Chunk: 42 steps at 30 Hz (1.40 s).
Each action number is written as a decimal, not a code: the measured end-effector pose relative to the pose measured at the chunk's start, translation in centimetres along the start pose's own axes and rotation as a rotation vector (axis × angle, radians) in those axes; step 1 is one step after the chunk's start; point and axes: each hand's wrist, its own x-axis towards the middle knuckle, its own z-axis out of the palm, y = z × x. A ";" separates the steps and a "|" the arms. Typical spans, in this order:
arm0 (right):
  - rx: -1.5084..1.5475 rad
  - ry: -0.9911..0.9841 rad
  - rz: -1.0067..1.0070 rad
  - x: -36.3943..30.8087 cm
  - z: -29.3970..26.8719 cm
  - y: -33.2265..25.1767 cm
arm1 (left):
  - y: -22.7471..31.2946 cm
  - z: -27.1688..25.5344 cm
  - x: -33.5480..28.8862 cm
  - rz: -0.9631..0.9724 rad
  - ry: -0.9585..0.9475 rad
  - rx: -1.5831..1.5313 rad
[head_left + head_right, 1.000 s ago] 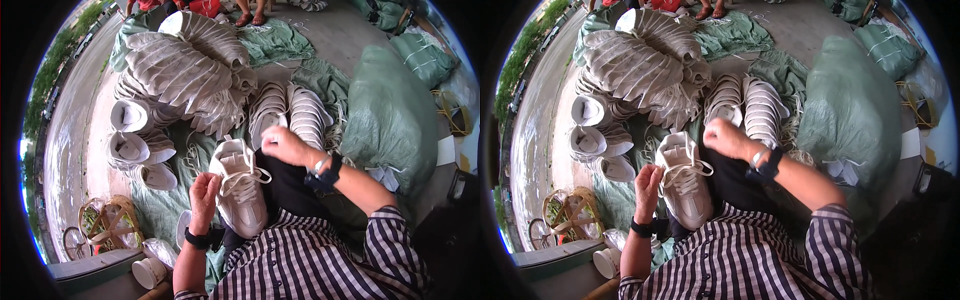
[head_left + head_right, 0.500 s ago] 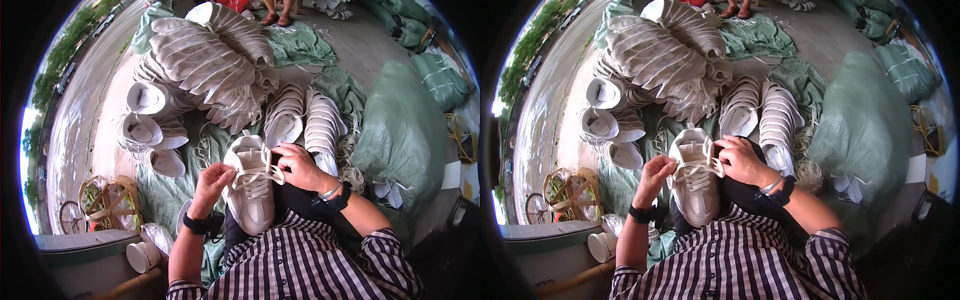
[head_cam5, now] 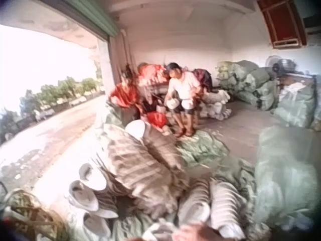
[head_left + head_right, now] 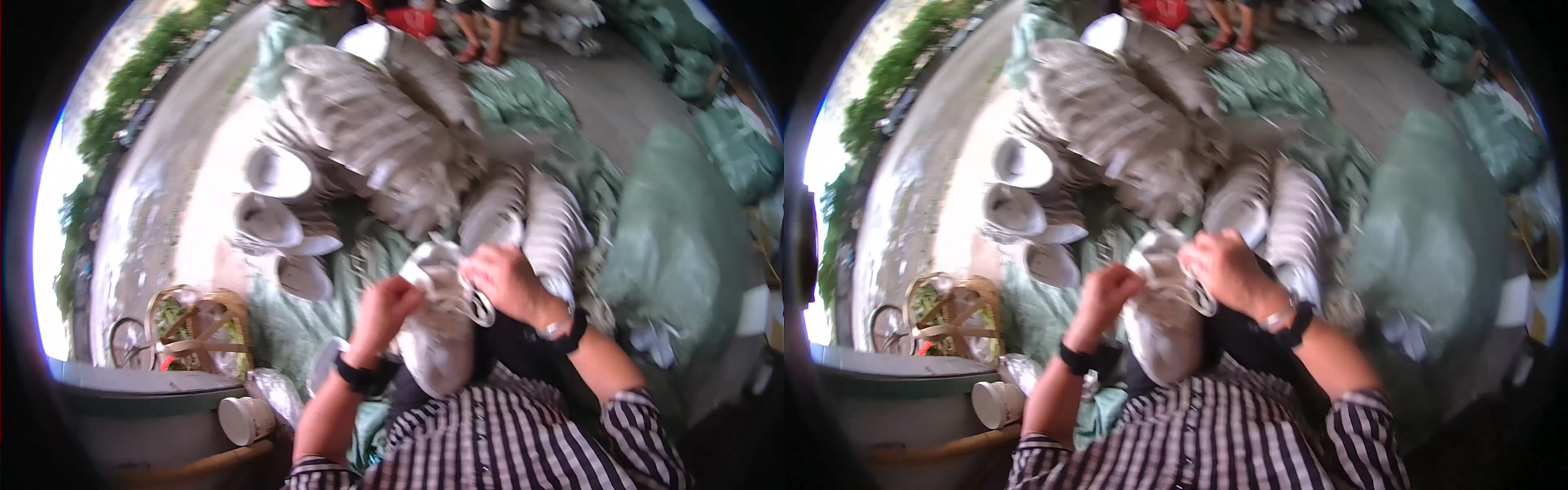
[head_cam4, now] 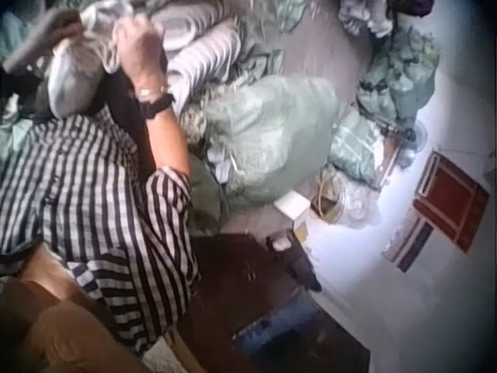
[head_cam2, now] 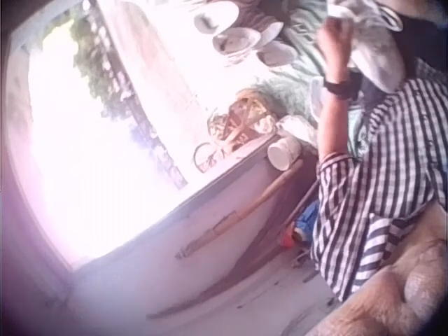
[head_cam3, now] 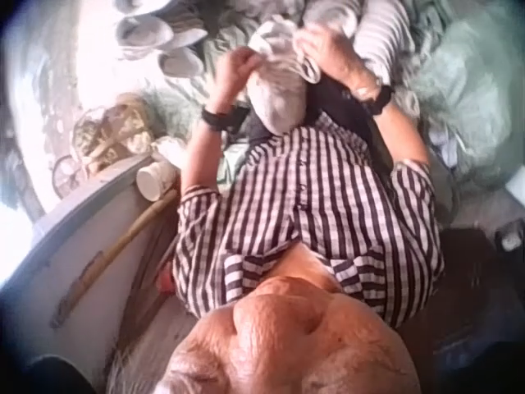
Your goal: The recorder is lacing white sneakers while sitting in a shoe assembly area.
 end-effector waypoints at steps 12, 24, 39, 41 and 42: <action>0.769 -0.390 0.335 2.7 3.2 -1.3 | -1.5 -1.1 0.2 -0.101 -0.219 -0.335; 0.507 0.115 0.381 1.1 1.9 3.8 | -1.7 -1.8 0.3 -0.239 -0.351 -0.505; 0.060 -0.145 0.158 -2.8 1.9 2.8 | -1.7 -2.3 -0.4 -0.253 -0.266 -0.689; 0.065 -0.152 0.179 -2.4 1.9 1.6 | -1.6 -3.0 0.9 -0.364 -0.019 -0.455; 0.068 -0.163 0.143 -2.3 1.9 1.0 | -1.5 -3.0 1.4 -0.302 0.035 -0.332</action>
